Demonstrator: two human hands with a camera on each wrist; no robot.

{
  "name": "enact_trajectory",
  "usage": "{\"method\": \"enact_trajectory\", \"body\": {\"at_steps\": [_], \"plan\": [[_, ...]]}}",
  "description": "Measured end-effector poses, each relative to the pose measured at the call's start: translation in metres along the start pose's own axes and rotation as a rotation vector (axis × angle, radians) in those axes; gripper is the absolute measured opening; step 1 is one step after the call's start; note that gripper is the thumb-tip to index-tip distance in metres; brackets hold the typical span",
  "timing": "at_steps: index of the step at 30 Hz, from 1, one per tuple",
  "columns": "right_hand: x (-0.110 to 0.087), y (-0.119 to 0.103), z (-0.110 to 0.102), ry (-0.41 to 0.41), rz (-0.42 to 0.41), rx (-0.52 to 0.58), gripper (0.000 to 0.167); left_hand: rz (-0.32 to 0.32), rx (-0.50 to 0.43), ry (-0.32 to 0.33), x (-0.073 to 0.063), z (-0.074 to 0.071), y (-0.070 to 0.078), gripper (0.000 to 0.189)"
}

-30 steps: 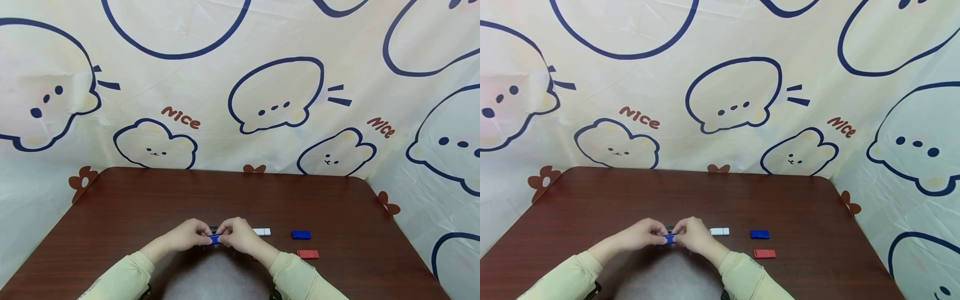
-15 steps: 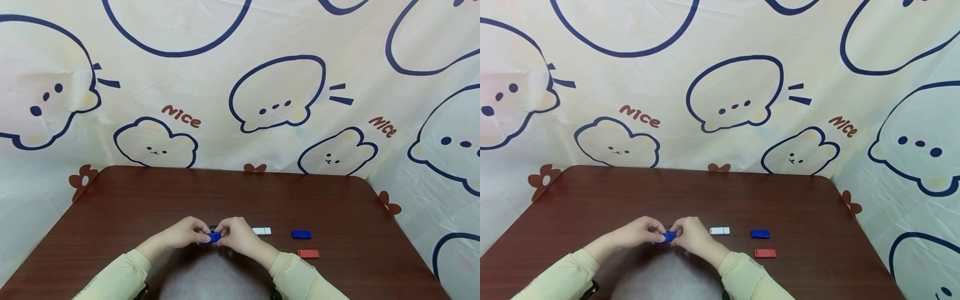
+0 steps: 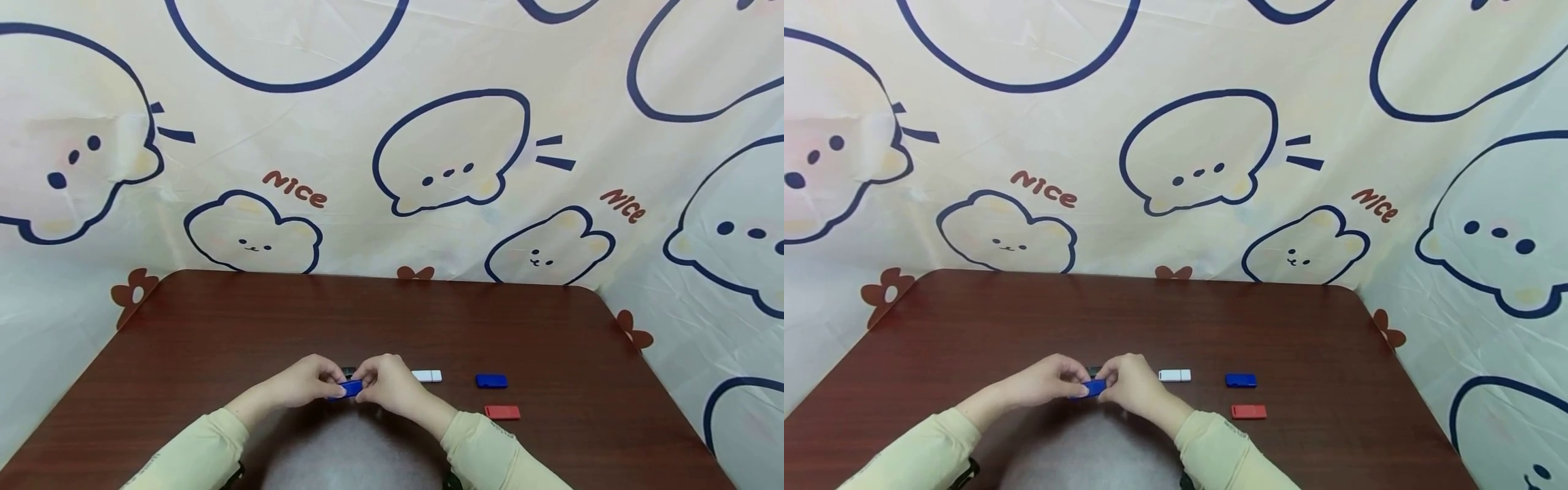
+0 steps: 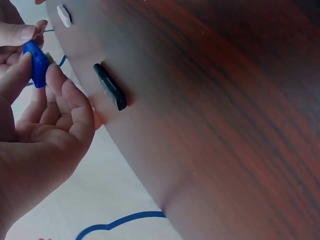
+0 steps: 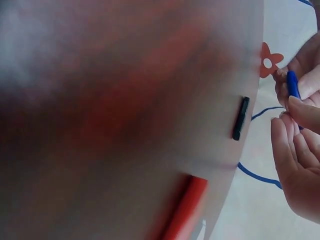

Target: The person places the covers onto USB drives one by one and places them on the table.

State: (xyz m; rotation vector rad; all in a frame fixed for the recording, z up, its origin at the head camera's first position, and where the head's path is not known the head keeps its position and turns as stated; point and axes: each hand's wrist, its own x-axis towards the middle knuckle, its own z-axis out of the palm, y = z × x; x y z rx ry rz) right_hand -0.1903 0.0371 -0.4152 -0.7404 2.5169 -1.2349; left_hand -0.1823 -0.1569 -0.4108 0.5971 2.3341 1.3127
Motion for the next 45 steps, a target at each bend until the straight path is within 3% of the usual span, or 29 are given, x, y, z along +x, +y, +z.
{"method": "enact_trajectory", "body": {"at_steps": [4, 8, 13, 20, 32, 45], "plan": [[-0.002, 0.002, 0.003, 0.012, 0.028, -0.004, 0.015, -0.006, 0.074, 0.006, -0.001, 0.001, 0.002, 0.012], [-0.001, 0.002, 0.003, 0.002, 0.041, -0.036, 0.015, 0.012, 0.201, 0.058, -0.002, 0.002, 0.004, 0.017], [-0.002, 0.001, 0.002, -0.006, 0.067, -0.038, 0.015, 0.058, 0.379, 0.125, -0.003, 0.007, 0.004, 0.017], [-0.003, 0.0, 0.002, -0.008, 0.054, -0.031, 0.015, 0.137, 0.499, 0.143, -0.004, 0.008, 0.006, 0.013], [-0.005, -0.001, 0.0, -0.034, 0.029, -0.068, 0.012, 0.141, 0.509, 0.142, -0.005, 0.012, 0.008, 0.011], [-0.004, -0.005, 0.005, -0.043, 0.004, -0.312, 0.012, 0.086, 0.48, 0.165, -0.004, 0.015, 0.005, 0.018]]}}
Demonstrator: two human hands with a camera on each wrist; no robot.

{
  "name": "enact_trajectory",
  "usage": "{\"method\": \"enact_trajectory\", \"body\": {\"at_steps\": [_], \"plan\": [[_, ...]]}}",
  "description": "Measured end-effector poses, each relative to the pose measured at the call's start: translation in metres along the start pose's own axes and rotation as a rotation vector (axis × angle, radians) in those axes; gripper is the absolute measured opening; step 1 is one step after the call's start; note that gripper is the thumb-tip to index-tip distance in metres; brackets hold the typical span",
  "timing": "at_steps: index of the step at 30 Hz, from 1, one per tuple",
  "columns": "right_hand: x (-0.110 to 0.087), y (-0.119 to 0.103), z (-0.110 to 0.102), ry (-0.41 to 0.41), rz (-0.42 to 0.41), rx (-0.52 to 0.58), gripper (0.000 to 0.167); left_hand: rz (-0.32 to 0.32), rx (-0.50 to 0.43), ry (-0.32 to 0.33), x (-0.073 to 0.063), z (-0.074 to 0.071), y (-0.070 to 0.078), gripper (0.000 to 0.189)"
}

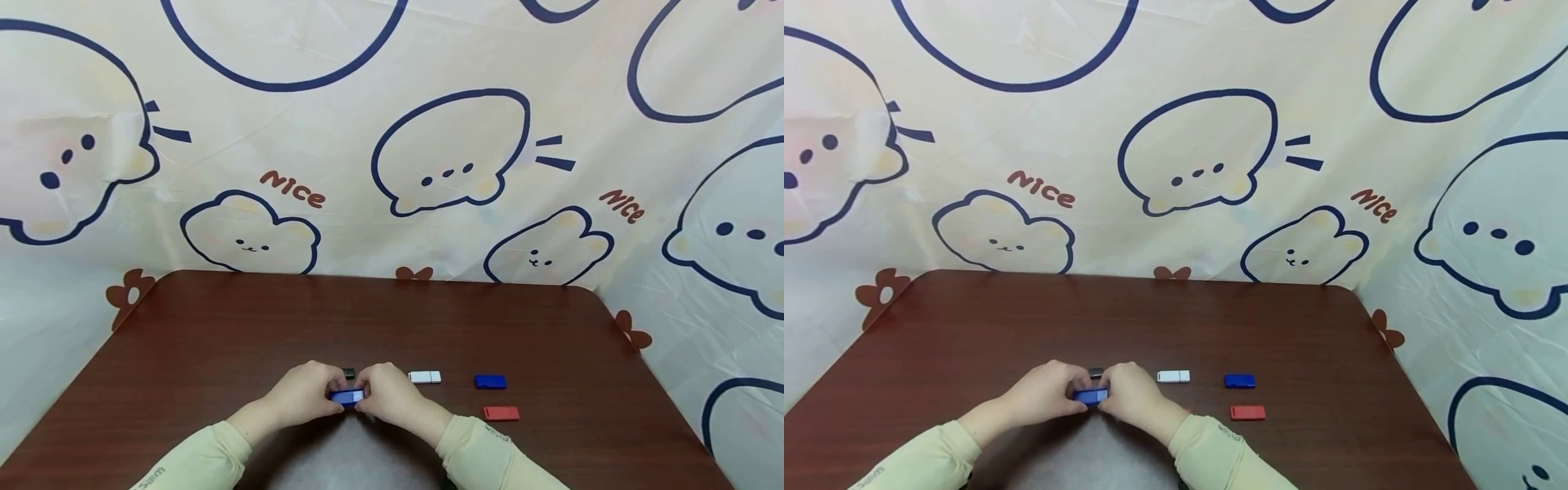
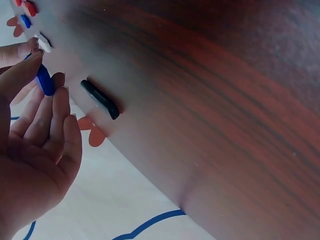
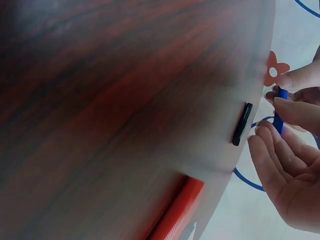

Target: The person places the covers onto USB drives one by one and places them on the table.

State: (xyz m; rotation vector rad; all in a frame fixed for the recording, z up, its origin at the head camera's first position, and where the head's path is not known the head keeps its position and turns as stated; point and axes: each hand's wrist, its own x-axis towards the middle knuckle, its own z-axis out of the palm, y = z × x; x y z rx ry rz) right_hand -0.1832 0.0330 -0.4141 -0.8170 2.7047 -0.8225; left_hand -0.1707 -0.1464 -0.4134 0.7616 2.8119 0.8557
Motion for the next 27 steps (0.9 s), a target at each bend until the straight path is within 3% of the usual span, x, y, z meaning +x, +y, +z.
{"method": "enact_trajectory", "body": {"at_steps": [14, 21, 27], "plan": [[0.001, -0.007, 0.014, -0.034, -0.031, -0.239, 0.012, 0.012, 0.096, -0.028, -0.006, 0.004, -0.007, 0.017], [0.001, -0.011, 0.015, -0.049, -0.047, -0.316, 0.017, 0.056, 0.165, -0.005, -0.007, 0.008, -0.008, 0.018], [0.001, -0.012, 0.016, -0.067, -0.046, -0.386, 0.018, 0.045, 0.167, -0.013, -0.008, 0.01, -0.01, 0.019]]}}
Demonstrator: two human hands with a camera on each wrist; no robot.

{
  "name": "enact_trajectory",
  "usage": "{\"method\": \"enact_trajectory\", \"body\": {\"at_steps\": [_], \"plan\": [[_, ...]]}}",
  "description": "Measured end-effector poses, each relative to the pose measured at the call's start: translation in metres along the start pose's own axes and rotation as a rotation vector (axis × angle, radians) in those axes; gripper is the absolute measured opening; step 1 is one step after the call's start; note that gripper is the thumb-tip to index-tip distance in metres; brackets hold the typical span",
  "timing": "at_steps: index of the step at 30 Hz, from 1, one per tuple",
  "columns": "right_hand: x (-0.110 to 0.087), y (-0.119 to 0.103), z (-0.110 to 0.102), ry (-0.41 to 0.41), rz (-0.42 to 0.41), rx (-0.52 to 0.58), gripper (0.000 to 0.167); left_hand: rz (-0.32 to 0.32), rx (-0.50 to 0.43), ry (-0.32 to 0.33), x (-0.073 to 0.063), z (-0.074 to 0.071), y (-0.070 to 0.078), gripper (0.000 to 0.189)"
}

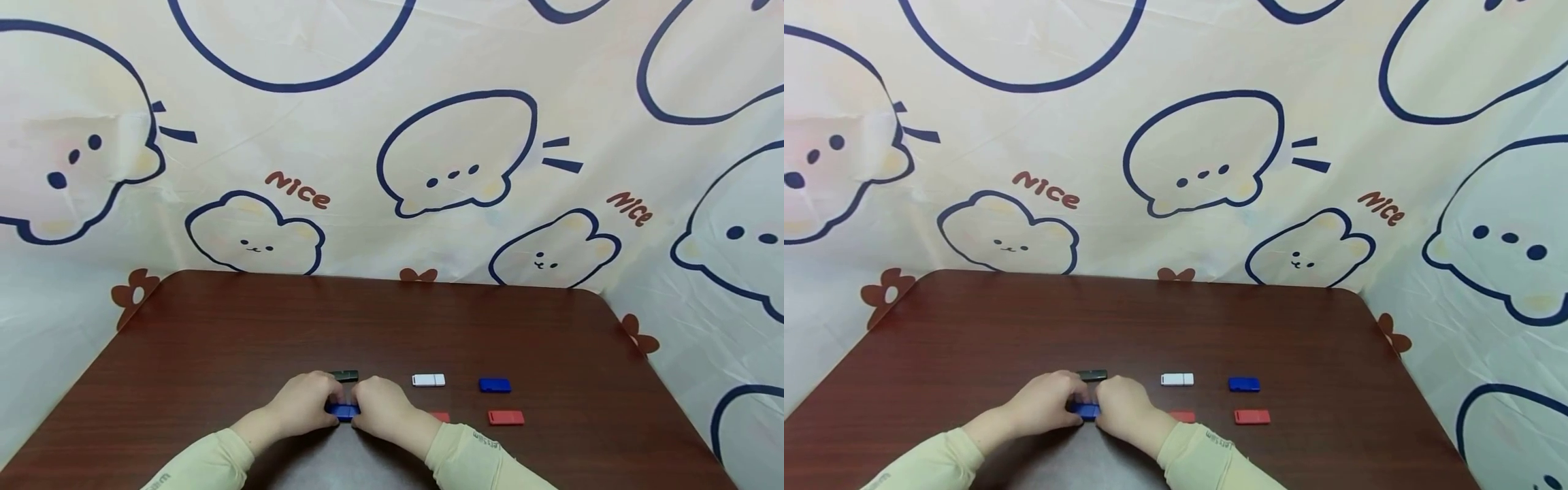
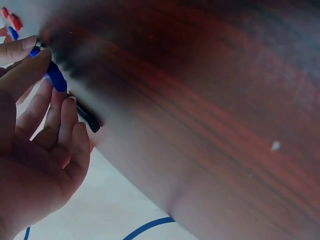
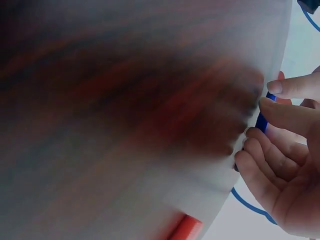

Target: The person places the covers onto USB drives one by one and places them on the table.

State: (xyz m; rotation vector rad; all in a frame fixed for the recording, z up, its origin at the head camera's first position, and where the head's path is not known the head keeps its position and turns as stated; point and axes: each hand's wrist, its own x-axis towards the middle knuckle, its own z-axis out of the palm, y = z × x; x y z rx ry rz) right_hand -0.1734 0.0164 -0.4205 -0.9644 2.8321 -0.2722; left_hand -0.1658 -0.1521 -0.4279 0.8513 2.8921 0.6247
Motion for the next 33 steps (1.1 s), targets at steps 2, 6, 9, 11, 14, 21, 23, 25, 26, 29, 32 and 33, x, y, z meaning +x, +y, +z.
{"method": "enact_trajectory", "body": {"at_steps": [2, 6, 9, 11, 14, 21, 23, 25, 26, 29, 32, 33], "plan": [[0.0, -0.001, 0.001, -0.004, -0.001, -0.036, 0.02, -0.005, -0.011, -0.005, -0.001, 0.001, 0.0, 0.019], [0.001, -0.004, -0.001, -0.003, 0.006, -0.105, 0.024, -0.014, -0.02, -0.01, -0.002, 0.001, -0.001, 0.02], [0.001, -0.005, -0.001, -0.007, 0.011, -0.118, 0.025, -0.029, -0.026, -0.017, -0.003, 0.001, -0.001, 0.022], [0.001, -0.006, -0.001, -0.012, 0.013, -0.12, 0.025, -0.04, -0.032, -0.025, -0.003, 0.001, -0.001, 0.023], [0.002, -0.006, -0.001, -0.007, 0.006, -0.132, 0.023, -0.048, -0.039, -0.026, -0.004, 0.001, -0.001, 0.022], [0.002, -0.005, 0.0, -0.01, 0.002, -0.138, 0.019, -0.058, -0.057, -0.025, -0.005, 0.0, -0.001, 0.022], [0.001, -0.005, 0.0, -0.015, 0.011, -0.146, 0.019, -0.06, -0.058, -0.023, -0.005, 0.0, -0.001, 0.022], [0.0, -0.005, -0.002, -0.013, 0.018, -0.157, 0.02, -0.058, -0.052, -0.017, -0.006, 0.001, -0.001, 0.023], [-0.001, -0.005, -0.002, -0.013, 0.022, -0.159, 0.021, -0.057, -0.044, -0.014, -0.006, 0.001, -0.001, 0.023], [-0.005, -0.005, -0.005, -0.025, 0.03, -0.146, 0.024, -0.05, -0.027, 0.0, -0.008, 0.0, 0.0, 0.023], [-0.01, -0.002, -0.009, -0.024, 0.031, -0.129, 0.024, -0.047, -0.019, 0.042, -0.009, -0.001, 0.003, 0.018], [-0.011, 0.0, -0.01, -0.013, 0.027, -0.121, 0.022, -0.046, -0.016, 0.069, -0.009, -0.001, 0.005, 0.016]]}}
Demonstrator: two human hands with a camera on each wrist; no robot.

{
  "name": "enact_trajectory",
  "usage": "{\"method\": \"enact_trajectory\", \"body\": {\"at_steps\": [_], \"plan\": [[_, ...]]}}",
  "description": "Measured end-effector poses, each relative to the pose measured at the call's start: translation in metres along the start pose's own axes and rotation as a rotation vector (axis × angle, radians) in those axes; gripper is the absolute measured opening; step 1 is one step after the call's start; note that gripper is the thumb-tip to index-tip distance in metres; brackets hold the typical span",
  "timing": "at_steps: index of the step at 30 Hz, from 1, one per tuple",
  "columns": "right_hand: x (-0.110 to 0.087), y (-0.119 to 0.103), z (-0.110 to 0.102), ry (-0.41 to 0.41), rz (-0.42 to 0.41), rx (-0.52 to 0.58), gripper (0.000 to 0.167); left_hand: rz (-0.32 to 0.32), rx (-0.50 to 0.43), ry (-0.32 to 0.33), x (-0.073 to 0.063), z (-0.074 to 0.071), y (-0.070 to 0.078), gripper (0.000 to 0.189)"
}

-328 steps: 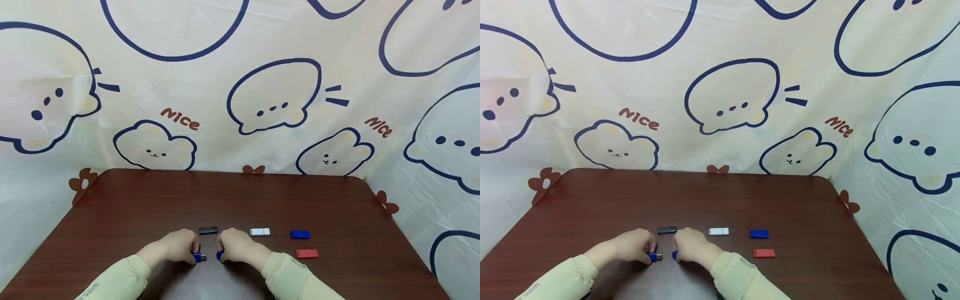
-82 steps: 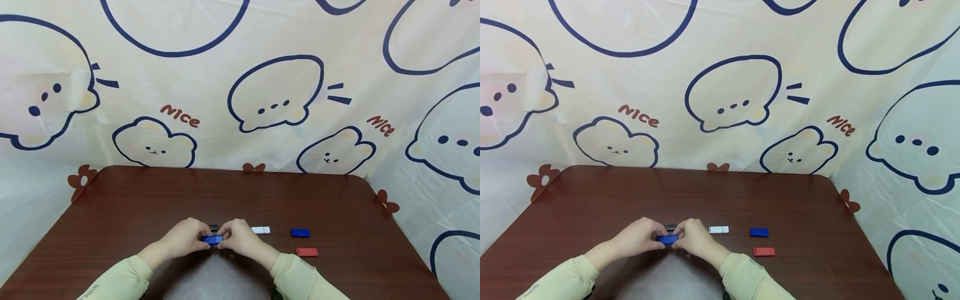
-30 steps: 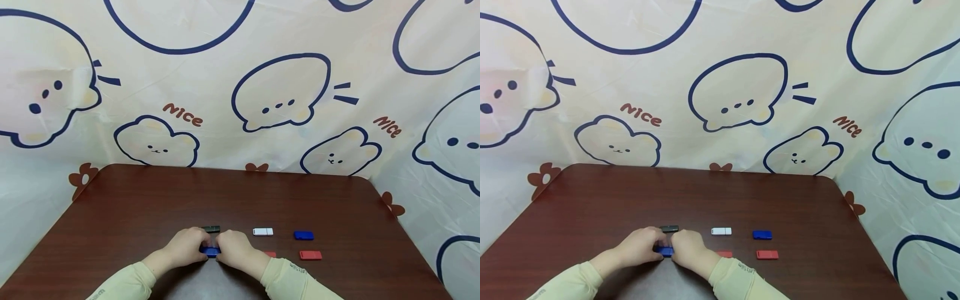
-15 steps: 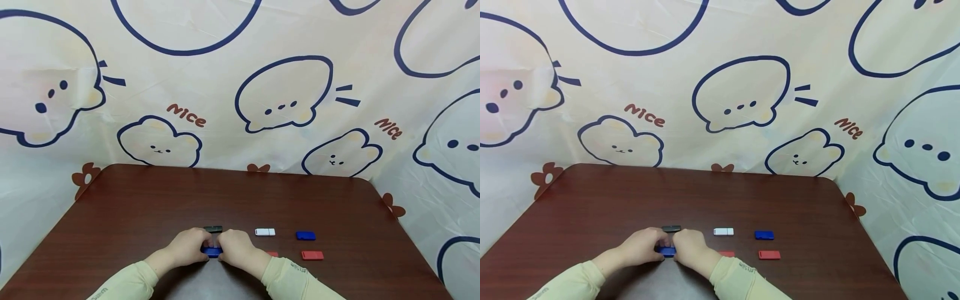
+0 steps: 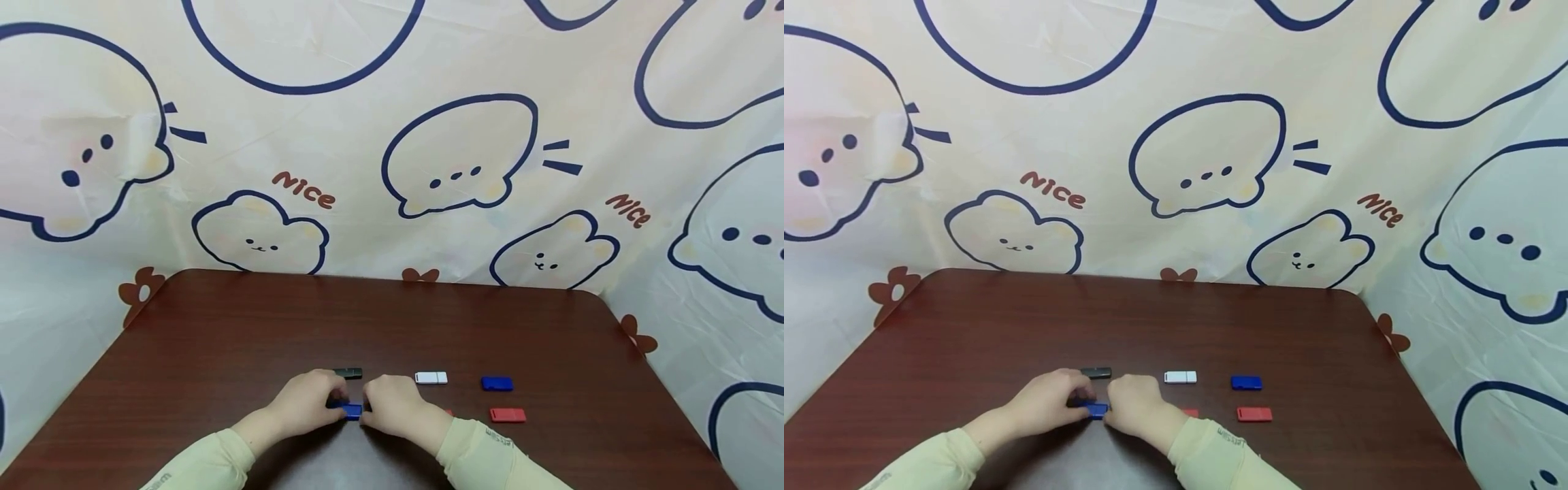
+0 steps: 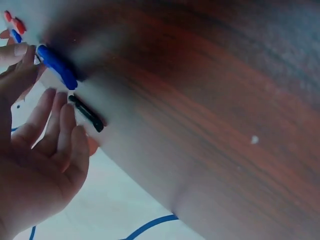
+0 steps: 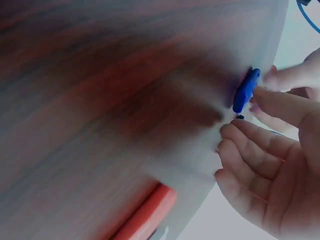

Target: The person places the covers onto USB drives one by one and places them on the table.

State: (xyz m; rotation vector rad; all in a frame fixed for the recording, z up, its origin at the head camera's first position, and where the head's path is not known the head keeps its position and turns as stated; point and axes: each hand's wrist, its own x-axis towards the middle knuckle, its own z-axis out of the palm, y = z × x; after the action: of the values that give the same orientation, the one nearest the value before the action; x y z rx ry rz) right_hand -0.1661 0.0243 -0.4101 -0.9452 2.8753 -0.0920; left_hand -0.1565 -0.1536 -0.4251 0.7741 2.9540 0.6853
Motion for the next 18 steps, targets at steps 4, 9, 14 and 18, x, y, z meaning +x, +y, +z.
{"method": "enact_trajectory", "body": {"at_steps": [4, 9, 14, 18], "plan": [[-0.003, 0.009, -0.003, 0.121, -0.018, -0.03, 0.023, 0.0, 0.017, 0.147, 0.006, 0.001, 0.005, 0.011], [-0.006, 0.021, -0.001, 0.247, 0.019, -0.09, 0.057, -0.024, 0.075, 0.329, 0.015, 0.007, 0.01, 0.031], [-0.008, 0.036, 0.005, 0.254, 0.083, -0.034, 0.076, -0.058, 0.178, 0.368, 0.02, 0.016, 0.014, 0.059], [-0.01, 0.046, 0.007, 0.246, 0.141, 0.027, 0.08, -0.075, 0.209, 0.354, 0.021, 0.021, 0.016, 0.071]]}}
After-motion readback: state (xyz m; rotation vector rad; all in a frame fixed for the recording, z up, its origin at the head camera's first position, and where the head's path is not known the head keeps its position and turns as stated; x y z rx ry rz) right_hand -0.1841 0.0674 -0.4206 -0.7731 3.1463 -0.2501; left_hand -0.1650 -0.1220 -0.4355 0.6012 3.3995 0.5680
